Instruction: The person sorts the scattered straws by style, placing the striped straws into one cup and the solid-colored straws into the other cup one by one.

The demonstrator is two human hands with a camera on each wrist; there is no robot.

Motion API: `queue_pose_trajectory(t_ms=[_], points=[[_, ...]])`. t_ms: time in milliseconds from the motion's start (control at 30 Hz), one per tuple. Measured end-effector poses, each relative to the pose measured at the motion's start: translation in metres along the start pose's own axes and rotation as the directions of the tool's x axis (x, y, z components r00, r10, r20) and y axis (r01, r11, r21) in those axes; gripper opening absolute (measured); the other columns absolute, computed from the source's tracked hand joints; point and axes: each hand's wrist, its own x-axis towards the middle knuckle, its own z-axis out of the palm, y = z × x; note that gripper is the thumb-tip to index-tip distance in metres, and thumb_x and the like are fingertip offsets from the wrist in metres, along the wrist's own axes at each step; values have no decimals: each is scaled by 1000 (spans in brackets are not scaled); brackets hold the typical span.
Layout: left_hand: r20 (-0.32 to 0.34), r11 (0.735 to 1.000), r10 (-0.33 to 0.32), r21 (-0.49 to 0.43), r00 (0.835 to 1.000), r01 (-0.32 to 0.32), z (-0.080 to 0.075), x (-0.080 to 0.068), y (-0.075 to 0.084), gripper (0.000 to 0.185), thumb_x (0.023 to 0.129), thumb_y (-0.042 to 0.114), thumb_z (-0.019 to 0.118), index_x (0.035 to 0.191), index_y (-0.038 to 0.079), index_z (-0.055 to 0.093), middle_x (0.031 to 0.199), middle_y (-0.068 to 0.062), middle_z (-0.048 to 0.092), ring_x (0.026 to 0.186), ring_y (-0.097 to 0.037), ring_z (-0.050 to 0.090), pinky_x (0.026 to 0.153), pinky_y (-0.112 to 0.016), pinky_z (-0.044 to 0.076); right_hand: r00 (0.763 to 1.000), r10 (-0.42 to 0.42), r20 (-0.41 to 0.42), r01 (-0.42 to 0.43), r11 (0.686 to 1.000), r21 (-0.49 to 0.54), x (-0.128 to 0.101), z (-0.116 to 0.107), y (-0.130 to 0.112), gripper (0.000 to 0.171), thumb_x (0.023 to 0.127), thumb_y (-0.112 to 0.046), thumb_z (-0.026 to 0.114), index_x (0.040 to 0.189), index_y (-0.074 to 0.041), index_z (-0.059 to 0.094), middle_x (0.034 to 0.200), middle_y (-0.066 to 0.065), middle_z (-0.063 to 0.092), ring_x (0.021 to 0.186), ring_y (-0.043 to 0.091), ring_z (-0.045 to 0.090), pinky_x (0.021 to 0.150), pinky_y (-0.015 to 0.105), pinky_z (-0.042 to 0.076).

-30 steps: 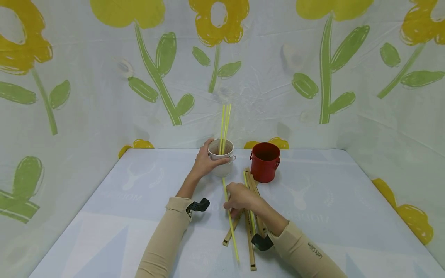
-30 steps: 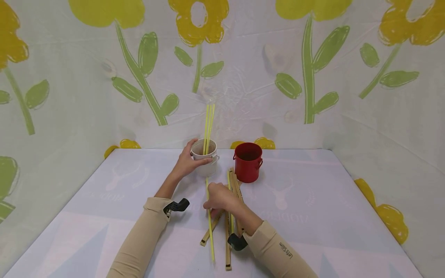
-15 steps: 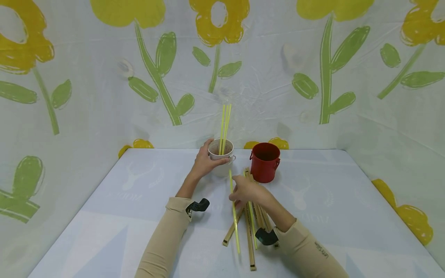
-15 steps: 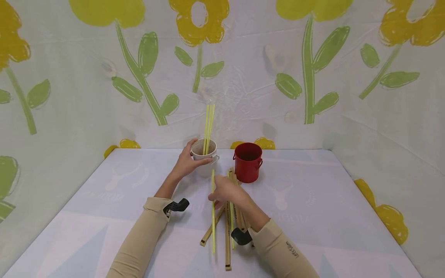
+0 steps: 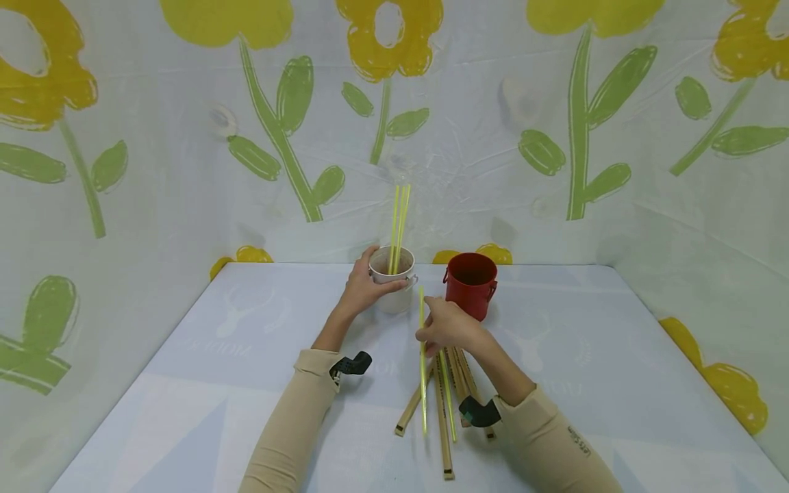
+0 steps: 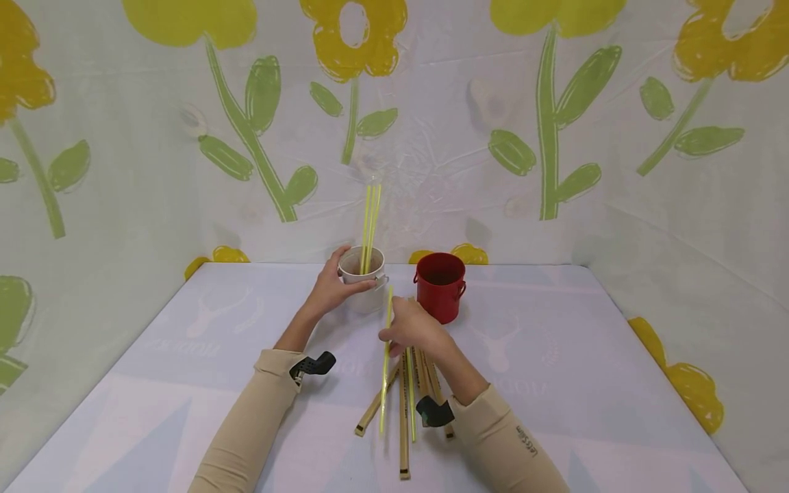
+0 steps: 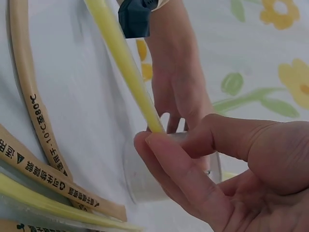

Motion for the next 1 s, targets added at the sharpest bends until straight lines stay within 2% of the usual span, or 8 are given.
queue_pose_trajectory(t_ms=[200, 367, 467, 567, 733, 900, 1000], points=[[2, 1000, 1, 5, 1000, -1, 0, 0, 0, 103, 73, 44, 85, 154, 20, 27, 142, -16, 44, 130, -34, 46, 103, -55, 42, 999, -19, -51, 19, 1000, 9, 3, -4, 1, 79, 89, -12, 69, 154, -2, 24, 96, 12, 71, 62, 14, 70, 71, 28, 58], [1, 1000, 4, -2, 1000, -4, 0, 0, 1, 103, 73, 43, 86, 154, 19, 27, 141, -17, 45, 128, -34, 47, 102, -54, 43, 994, -37, -103, 38, 999, 8, 6, -9, 1, 76, 90, -13, 68, 153, -2, 27, 105, 15, 72, 63, 13, 70, 77, 30, 58], [0, 1000, 6, 5, 1000, -6, 0, 0, 1, 103, 72, 43, 86, 154, 19, 27, 140, -17, 45, 127, -33, 48, 102, -54, 43, 987, -71, -143, 73, 997, 10, 7, -13, 0, 71, 90, -12, 66, 152, -1, 31, 109, 17, 70, 64, 13, 71, 78, 32, 59], [0, 1000, 6, 9, 1000, -6, -1, 0, 1, 103, 73, 44, 85, 154, 20, 27, 140, -17, 45, 127, -33, 48, 101, -54, 43, 977, -117, -178, 123, 992, 25, 7, -17, -2, 68, 91, -11, 64, 150, -2, 34, 108, 17, 69, 65, 14, 72, 74, 31, 59], [5, 1000, 1, 5, 1000, -1, 0, 0, 1, 103, 73, 45, 85, 154, 23, 26, 141, -17, 44, 128, -33, 47, 101, -54, 43, 951, -195, -241, 211, 976, 45, 9, -24, -6, 60, 91, -10, 62, 148, -4, 41, 109, 19, 68, 64, 16, 73, 66, 29, 59], [10, 1000, -11, 2, 1000, 10, 0, -1, 1, 102, 73, 45, 85, 154, 25, 25, 142, -17, 42, 129, -34, 46, 102, -54, 42, 911, -257, -322, 281, 959, 29, 9, -33, -13, 55, 92, -11, 61, 144, -2, 47, 112, 19, 70, 64, 17, 73, 64, 29, 59], [11, 1000, -10, -4, 1000, 11, 0, -1, 1, 102, 74, 44, 85, 154, 25, 25, 142, -17, 42, 129, -34, 46, 102, -54, 42, 886, -284, -366, 318, 947, 34, 10, -38, -17, 51, 92, -11, 60, 141, -2, 50, 112, 19, 71, 67, 19, 74, 65, 34, 59]])
